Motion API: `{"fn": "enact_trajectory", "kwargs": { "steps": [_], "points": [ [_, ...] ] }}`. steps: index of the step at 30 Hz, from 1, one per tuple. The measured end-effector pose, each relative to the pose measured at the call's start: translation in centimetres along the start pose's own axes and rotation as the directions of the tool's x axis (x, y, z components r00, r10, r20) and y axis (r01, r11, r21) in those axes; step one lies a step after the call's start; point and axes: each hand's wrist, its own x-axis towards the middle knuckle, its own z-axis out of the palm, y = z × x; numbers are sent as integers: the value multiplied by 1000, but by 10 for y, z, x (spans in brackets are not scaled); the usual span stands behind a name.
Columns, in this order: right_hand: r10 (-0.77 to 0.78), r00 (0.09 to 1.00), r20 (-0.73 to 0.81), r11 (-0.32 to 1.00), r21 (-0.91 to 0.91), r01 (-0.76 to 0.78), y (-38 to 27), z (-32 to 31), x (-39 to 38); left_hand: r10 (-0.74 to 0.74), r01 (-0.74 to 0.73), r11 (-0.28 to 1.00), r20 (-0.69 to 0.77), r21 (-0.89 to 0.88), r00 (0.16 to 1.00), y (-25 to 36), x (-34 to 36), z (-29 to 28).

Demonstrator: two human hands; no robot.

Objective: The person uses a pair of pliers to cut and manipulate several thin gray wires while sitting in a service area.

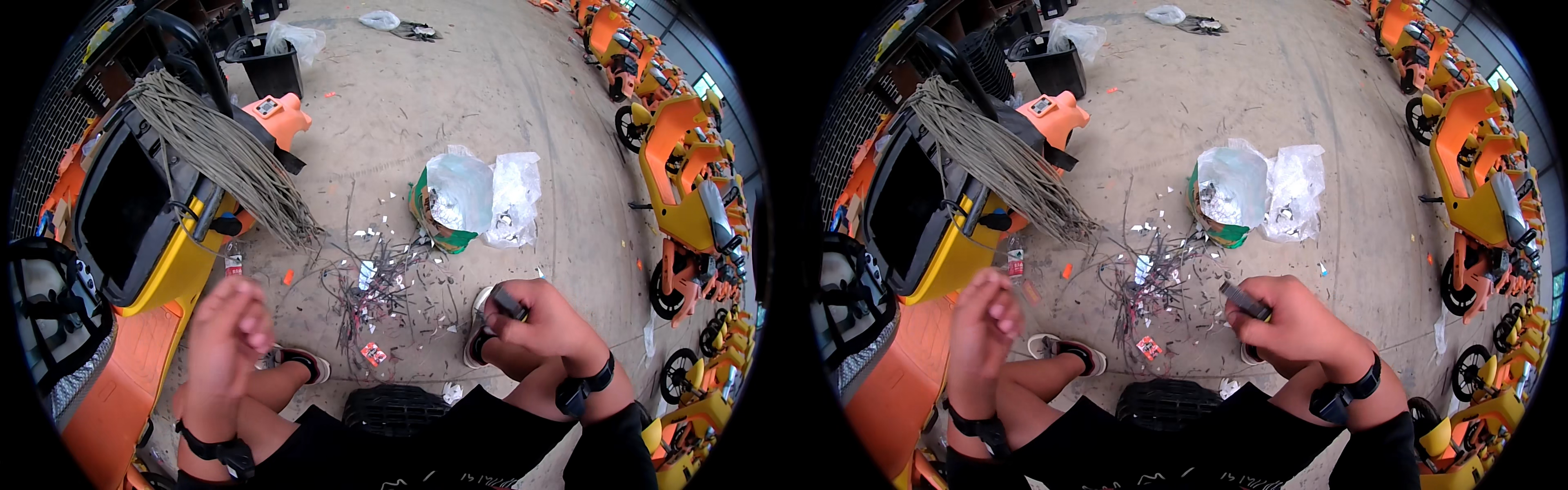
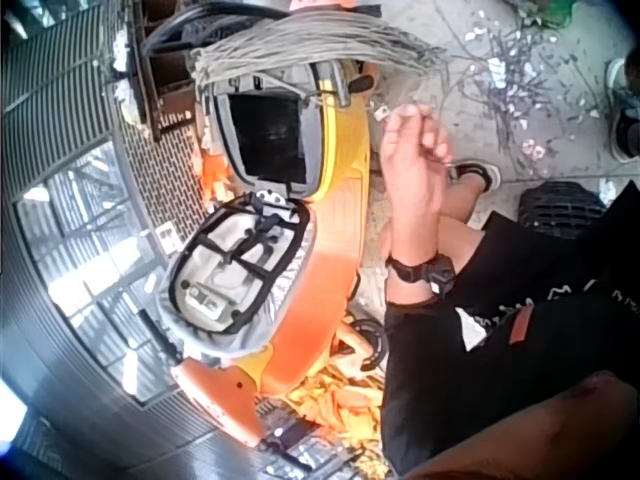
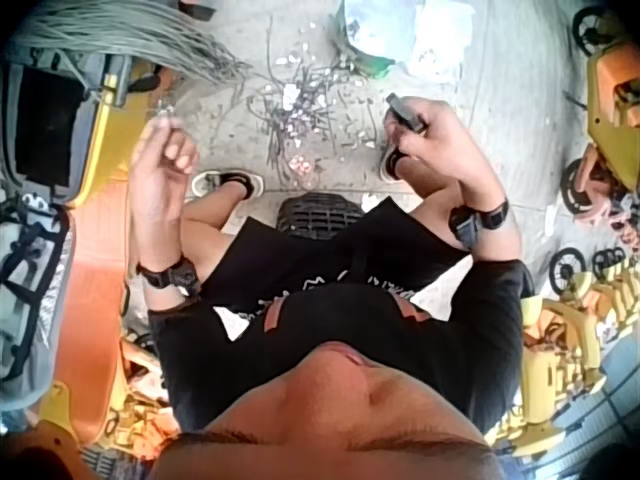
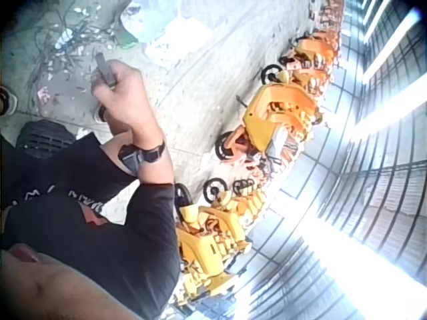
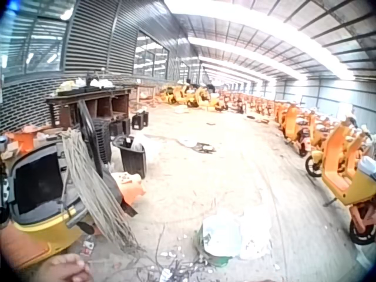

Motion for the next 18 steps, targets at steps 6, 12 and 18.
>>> {"fn": "enact_trajectory", "kwargs": {
  "steps": [6,12,18],
  "points": [
    [-273,933,233,941,-137,310,-3,17,5,-257,227,963,255,144,932,-48,-8,36],
    [-337,887,316,898,-173,404,-6,32,6,-422,313,893,359,324,833,-70,-9,64],
    [-373,888,270,858,-265,441,-8,36,8,-550,400,816,347,417,759,-77,-6,76]
  ]
}}
